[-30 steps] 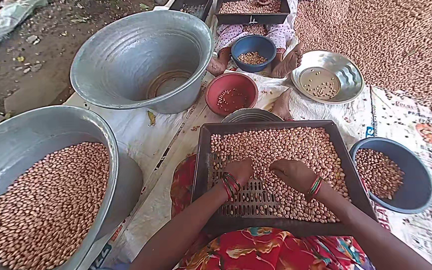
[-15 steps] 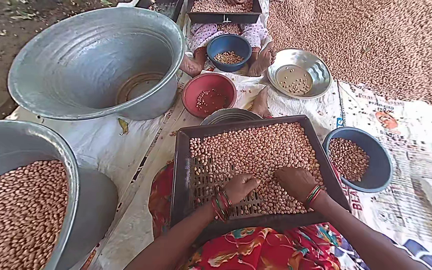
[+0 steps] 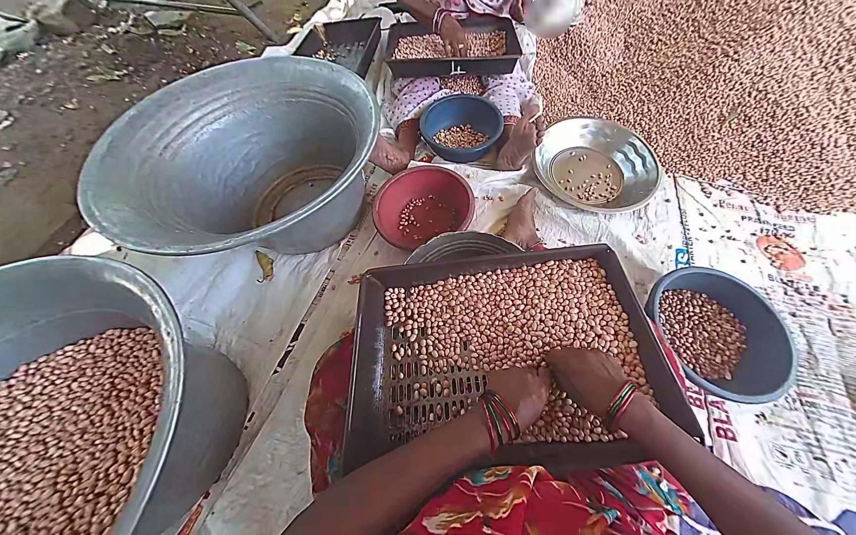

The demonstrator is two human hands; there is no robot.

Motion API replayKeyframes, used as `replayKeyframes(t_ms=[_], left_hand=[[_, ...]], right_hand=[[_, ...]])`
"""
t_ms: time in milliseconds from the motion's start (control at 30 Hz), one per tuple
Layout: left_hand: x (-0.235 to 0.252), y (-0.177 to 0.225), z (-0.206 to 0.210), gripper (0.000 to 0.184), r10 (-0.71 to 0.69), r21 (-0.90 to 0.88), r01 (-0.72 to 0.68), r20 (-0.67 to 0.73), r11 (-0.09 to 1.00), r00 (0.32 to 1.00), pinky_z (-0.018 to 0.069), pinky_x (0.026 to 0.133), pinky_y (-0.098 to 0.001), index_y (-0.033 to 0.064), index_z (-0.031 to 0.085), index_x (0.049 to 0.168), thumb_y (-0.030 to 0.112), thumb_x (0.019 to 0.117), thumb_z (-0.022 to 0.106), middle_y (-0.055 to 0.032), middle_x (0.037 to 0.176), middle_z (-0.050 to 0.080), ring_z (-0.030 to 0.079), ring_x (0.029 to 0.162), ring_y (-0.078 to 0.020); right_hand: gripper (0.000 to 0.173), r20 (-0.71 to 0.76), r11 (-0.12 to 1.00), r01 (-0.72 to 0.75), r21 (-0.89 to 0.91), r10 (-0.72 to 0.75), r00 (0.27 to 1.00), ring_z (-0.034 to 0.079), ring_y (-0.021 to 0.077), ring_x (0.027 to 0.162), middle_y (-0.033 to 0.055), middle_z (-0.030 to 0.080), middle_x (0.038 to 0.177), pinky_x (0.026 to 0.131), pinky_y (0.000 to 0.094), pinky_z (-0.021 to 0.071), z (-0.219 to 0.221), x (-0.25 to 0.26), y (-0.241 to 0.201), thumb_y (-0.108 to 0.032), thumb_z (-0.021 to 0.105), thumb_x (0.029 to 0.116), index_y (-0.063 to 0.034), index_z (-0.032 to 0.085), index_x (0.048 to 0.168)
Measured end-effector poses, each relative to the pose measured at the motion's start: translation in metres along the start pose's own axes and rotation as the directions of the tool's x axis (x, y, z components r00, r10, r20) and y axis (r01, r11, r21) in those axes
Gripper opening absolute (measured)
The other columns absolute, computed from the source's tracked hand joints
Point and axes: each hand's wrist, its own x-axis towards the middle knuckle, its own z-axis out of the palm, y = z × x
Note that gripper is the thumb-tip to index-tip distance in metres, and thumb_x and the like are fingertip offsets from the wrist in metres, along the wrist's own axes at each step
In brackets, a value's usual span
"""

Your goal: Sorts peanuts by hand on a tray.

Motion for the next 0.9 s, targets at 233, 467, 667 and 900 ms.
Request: replayKeyframes(t_ms=[233,467,667,900], left_hand=[[-0.002,-0.006,-0.001,0.038,0.038,-0.042,-0.038,0.020,0.998,0.999,0.0493,0.096,-0.0633,-0.0021,0.049,0.143,0.009,0.1108,0.033,-0.0274,0.133,0.061,0.062,0.121,-0.0465],[-0.003,-0.046,-0.005,0.020,-0.080,-0.861,-0.201,-0.268,0.468,0.960,0.0404,0.053,-0.0220,-0.0032,0.060,0.111,0.013,0.1078,0.049,-0.0035,0.070,0.051,0.047,0.055,-0.0082],[-0.020,-0.069,-0.003,0.025,-0.109,-0.920,-0.242,-0.219,-0.309,0.970,0.0283,0.037,-0.0106,0.0113,0.053,0.090,0.007,0.1091,0.037,0.0109,0.050,0.040,0.034,0.037,0.0043],[-0.026,-0.076,0.000,0.037,-0.005,-0.891,-0.200,-0.217,-0.408,0.976,0.0306,0.038,-0.0096,0.0154,0.054,0.082,0.012,0.1103,0.030,0.0094,0.055,0.049,0.038,0.039,0.0049]], right_hand=[[0.031,-0.307,0.959,0.115,0.258,-0.031,0.951,0.069,0.0489,0.101,0.0306,0.070,0.109,0.087,0.0642,0.0499,-0.017,-0.005,0.008,-0.013,0.046,0.1083,0.0100,0.065,0.119],[0.025,-0.679,0.851,0.373,0.370,-0.027,0.734,0.067,0.0293,0.073,0.0216,0.069,0.085,0.069,0.0453,0.0522,-0.029,-0.004,-0.001,-0.010,0.052,0.1012,0.0097,0.067,0.106],[0.025,-0.575,0.706,0.479,0.522,-0.123,0.809,0.057,0.0042,0.068,0.0071,0.066,0.080,0.066,0.0220,0.0468,-0.037,-0.006,-0.032,-0.015,0.054,0.1025,0.0056,0.068,0.106],[0.034,-0.554,0.765,0.597,0.241,-0.396,0.732,0.071,0.0354,0.084,0.0238,0.073,0.100,0.079,0.0497,0.0557,-0.032,0.002,-0.053,-0.013,0.052,0.1031,0.0079,0.067,0.125]])
